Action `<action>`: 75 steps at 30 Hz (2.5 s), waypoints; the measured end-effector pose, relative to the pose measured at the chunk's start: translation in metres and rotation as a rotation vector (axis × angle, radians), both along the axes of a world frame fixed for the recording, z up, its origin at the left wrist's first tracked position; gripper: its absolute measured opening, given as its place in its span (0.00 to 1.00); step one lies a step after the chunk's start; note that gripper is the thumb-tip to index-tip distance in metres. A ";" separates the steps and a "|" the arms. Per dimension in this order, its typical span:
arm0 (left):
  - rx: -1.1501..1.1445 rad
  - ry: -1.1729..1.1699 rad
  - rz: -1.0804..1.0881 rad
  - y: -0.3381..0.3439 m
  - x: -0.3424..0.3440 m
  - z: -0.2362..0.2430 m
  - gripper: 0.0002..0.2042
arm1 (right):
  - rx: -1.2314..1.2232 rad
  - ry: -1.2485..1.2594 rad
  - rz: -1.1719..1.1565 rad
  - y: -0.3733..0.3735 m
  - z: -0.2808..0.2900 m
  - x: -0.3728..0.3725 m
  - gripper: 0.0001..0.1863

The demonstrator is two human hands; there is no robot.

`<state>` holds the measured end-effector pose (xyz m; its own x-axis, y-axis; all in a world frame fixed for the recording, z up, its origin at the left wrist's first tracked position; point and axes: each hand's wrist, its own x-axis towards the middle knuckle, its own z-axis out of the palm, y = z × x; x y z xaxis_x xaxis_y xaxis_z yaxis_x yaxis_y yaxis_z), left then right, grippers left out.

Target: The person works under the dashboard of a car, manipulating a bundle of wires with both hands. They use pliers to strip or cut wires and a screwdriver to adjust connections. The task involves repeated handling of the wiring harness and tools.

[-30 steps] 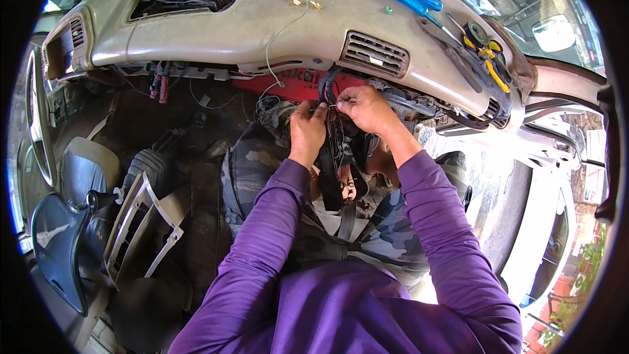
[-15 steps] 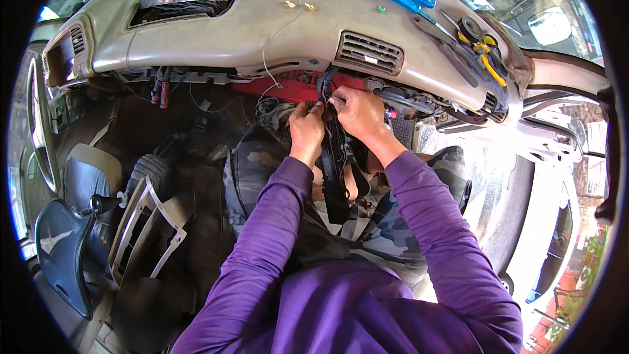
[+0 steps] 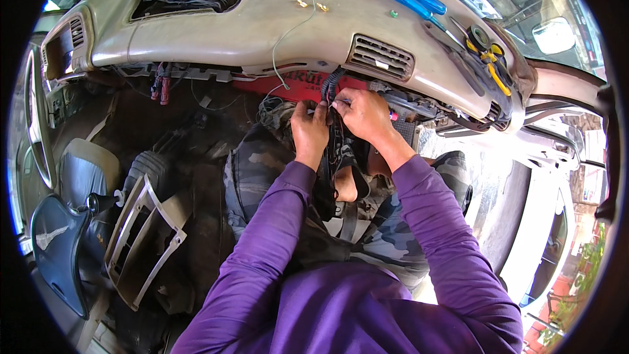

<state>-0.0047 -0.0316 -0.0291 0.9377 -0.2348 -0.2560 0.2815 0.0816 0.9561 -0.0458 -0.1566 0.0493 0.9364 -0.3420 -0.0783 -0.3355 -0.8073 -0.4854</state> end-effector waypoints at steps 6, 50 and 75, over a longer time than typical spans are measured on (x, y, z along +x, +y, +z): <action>0.134 -0.161 -0.078 0.002 -0.017 0.000 0.12 | 0.029 0.035 -0.009 -0.006 -0.004 0.000 0.12; -0.096 0.444 -0.370 0.015 0.013 0.008 0.01 | 0.463 0.157 0.209 -0.038 -0.024 0.004 0.16; 0.723 -0.662 -0.080 -0.007 -0.015 0.009 0.10 | -0.168 -0.222 0.467 -0.034 -0.030 0.013 0.09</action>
